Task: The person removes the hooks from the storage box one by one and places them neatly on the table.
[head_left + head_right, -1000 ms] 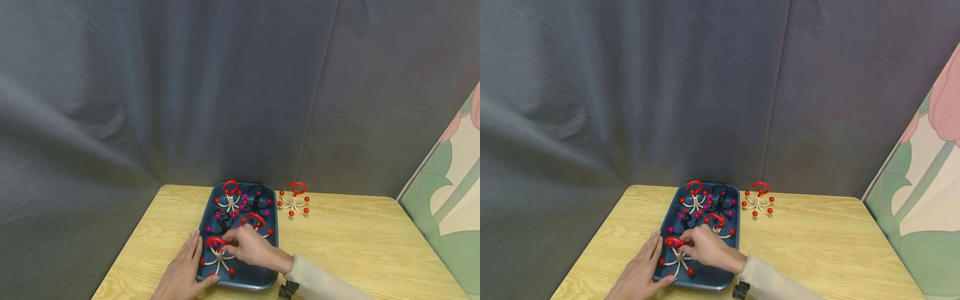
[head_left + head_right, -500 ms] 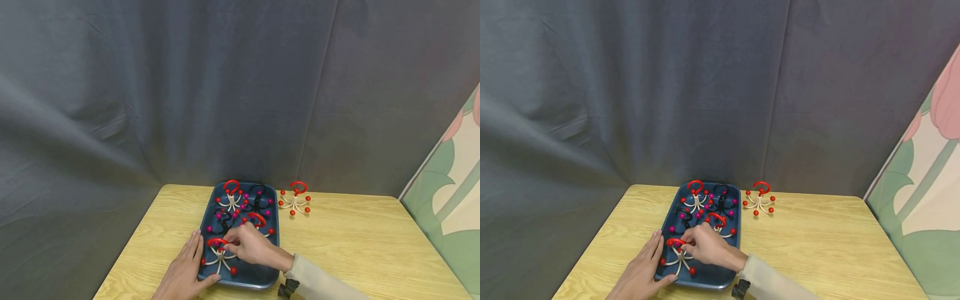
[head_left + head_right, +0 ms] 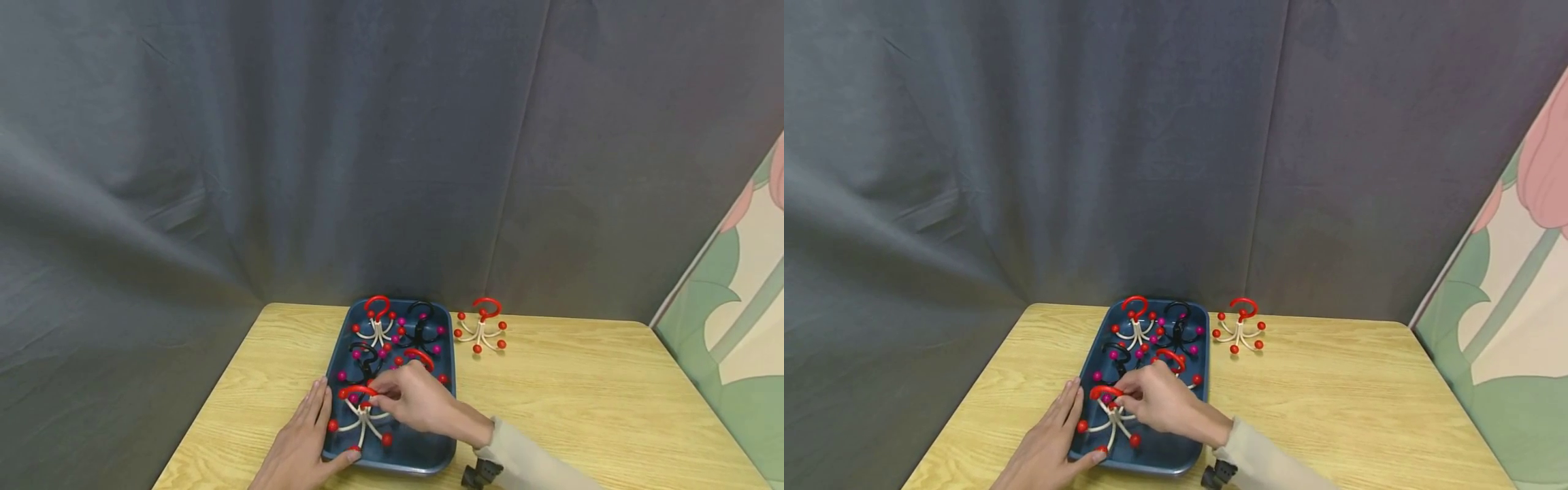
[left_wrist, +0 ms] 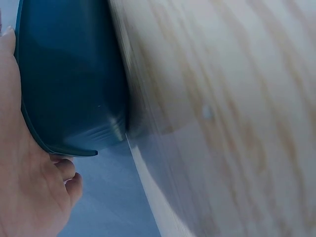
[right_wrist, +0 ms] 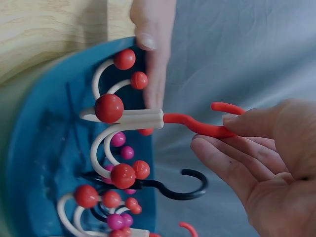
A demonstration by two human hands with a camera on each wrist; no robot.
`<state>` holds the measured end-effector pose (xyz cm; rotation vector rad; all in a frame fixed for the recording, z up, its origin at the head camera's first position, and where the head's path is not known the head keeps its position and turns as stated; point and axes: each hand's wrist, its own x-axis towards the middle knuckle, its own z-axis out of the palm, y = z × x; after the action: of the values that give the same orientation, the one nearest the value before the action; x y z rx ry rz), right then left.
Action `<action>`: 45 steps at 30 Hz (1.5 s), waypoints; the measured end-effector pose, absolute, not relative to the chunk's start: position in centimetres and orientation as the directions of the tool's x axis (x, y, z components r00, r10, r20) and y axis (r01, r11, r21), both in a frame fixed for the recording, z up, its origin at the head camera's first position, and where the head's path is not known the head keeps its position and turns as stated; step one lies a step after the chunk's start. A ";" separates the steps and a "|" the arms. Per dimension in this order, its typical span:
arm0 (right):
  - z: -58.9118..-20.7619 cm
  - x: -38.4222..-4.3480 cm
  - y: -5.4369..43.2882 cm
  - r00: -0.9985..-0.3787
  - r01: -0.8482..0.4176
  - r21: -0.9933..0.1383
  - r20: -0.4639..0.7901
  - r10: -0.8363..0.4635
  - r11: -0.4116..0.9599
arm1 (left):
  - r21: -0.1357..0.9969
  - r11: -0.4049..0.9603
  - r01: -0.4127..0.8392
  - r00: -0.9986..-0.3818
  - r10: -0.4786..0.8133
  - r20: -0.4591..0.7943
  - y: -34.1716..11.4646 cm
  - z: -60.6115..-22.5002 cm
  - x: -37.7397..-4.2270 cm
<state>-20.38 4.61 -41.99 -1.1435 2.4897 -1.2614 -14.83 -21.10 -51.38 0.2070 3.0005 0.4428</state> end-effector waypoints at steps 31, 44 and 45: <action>-34.4 -20.9 15.3 -0.810 -0.566 -0.740 0.419 -0.410 0.363 | 0.282 0.946 0.161 -0.986 0.168 -0.001 -21.2 -51.9 -14.3; -33.4 -22.4 22.5 -0.822 -0.566 -0.663 0.493 -0.284 0.490 | 0.275 0.954 0.121 -0.988 0.142 -0.055 -21.0 -51.6 -14.4; -33.4 -22.6 23.0 -0.829 -0.556 -0.659 0.488 -0.274 0.506 | 0.275 0.954 0.122 -0.988 0.142 -0.055 -21.0 -51.6 -14.4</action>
<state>-22.55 23.00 -33.45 -0.8553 2.9966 -1.5233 -14.41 -20.99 -51.56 0.2056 3.0317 0.4191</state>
